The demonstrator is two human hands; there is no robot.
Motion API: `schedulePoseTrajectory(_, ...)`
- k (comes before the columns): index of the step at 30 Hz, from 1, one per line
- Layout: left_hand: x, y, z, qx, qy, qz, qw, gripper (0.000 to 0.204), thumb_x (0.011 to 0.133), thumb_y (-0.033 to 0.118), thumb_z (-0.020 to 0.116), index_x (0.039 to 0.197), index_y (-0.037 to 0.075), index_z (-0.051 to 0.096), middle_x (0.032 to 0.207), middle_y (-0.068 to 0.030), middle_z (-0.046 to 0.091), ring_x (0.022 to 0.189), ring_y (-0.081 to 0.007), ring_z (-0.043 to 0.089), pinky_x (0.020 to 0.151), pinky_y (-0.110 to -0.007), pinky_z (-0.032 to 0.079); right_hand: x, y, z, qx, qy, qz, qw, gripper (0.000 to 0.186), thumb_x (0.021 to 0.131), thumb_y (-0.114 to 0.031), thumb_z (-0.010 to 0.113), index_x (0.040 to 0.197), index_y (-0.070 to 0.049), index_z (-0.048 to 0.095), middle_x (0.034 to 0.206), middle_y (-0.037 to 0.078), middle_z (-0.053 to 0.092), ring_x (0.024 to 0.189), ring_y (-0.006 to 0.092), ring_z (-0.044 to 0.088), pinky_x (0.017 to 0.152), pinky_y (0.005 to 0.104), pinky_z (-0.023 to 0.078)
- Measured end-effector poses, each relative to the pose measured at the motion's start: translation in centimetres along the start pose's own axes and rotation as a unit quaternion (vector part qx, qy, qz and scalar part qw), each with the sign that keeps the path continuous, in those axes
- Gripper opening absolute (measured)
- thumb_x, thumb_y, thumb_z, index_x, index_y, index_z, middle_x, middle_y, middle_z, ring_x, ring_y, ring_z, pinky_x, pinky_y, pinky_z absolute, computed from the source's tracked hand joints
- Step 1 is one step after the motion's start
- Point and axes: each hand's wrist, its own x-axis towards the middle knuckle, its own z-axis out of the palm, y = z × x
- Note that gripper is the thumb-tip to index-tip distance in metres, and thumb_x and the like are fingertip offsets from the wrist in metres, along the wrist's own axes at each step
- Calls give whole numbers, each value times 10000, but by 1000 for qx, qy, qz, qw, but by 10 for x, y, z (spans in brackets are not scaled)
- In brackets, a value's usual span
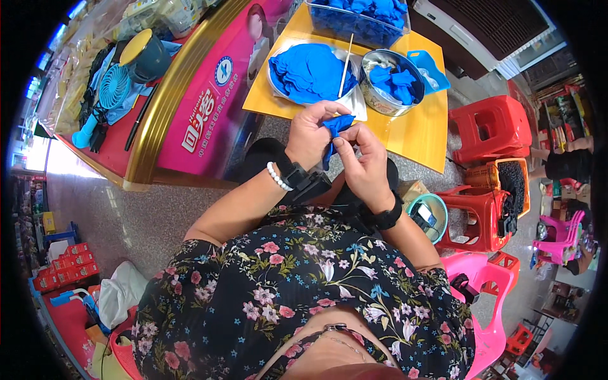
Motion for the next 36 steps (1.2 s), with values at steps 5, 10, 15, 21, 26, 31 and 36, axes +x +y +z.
schedulePoseTrajectory(5, -2, 2, 0, -63, -11, -59, 996, 268, 746, -115, 499, 941, 40, 601, 857, 4, 588, 781, -70, 528, 719, -202, 437, 4, 2, -2, 210, 67, 118, 968, 154, 824, -84, 655, 874, -8, 532, 739, 10, 531, 667, 86, 499, 615, 240, 425)
schedulePoseTrajectory(10, -2, 11, 1, 198, 39, 70, 977, 285, 702, -115, 473, 929, 12, 590, 884, -18, 574, 819, -119, 550, 736, -240, 450, 7, -8, -6, 25, 37, 24, 999, 158, 798, -82, 678, 828, 2, 548, 734, 36, 546, 647, 105, 502, 595, 247, 422)
schedulePoseTrajectory(15, -4, 10, 1, 228, 29, 73, 971, 277, 694, -98, 508, 939, 3, 588, 911, -40, 552, 827, -133, 552, 723, -246, 445, 11, -4, -7, 4, 16, 36, 999, 130, 798, -57, 658, 754, 21, 563, 706, 81, 560, 643, 152, 544, 587, 272, 434)
schedulePoseTrajectory(21, -12, 15, -6, -36, -30, -118, 992, 169, 873, 7, 490, 1018, 27, 577, 922, -5, 596, 824, -67, 549, 735, -211, 442, 17, 0, -9, -100, 27, -79, 991, 116, 796, -59, 635, 758, -10, 536, 700, 106, 541, 656, 287, 544, 589, 357, 405)
schedulePoseTrajectory(26, -19, 20, -14, -170, -92, -202, 960, 182, 901, 77, 499, 1060, 20, 567, 970, -15, 596, 890, -88, 565, 828, -253, 443, 17, 15, -15, -3, -2, 10, 1000, 104, 804, -74, 635, 806, -6, 556, 749, 96, 577, 702, 218, 561, 626, 314, 422)
schedulePoseTrajectory(31, -23, 30, -5, -299, -121, -248, 913, 192, 926, 147, 522, 1066, 45, 603, 1002, -20, 626, 924, -98, 570, 842, -270, 423, 20, 3, -24, 138, -65, 105, 983, 119, 853, -90, 614, 840, 18, 567, 765, 31, 582, 741, 94, 519, 676, 248, 436)
schedulePoseTrajectory(36, -14, 18, -7, -294, -85, -177, 935, 182, 930, 130, 523, 1066, 45, 608, 1031, -20, 627, 947, -105, 577, 852, -279, 425, 22, 0, -27, 146, -40, 149, 977, 144, 895, -153, 597, 866, -12, 589, 764, -2, 575, 711, 58, 494, 627, 214, 405)
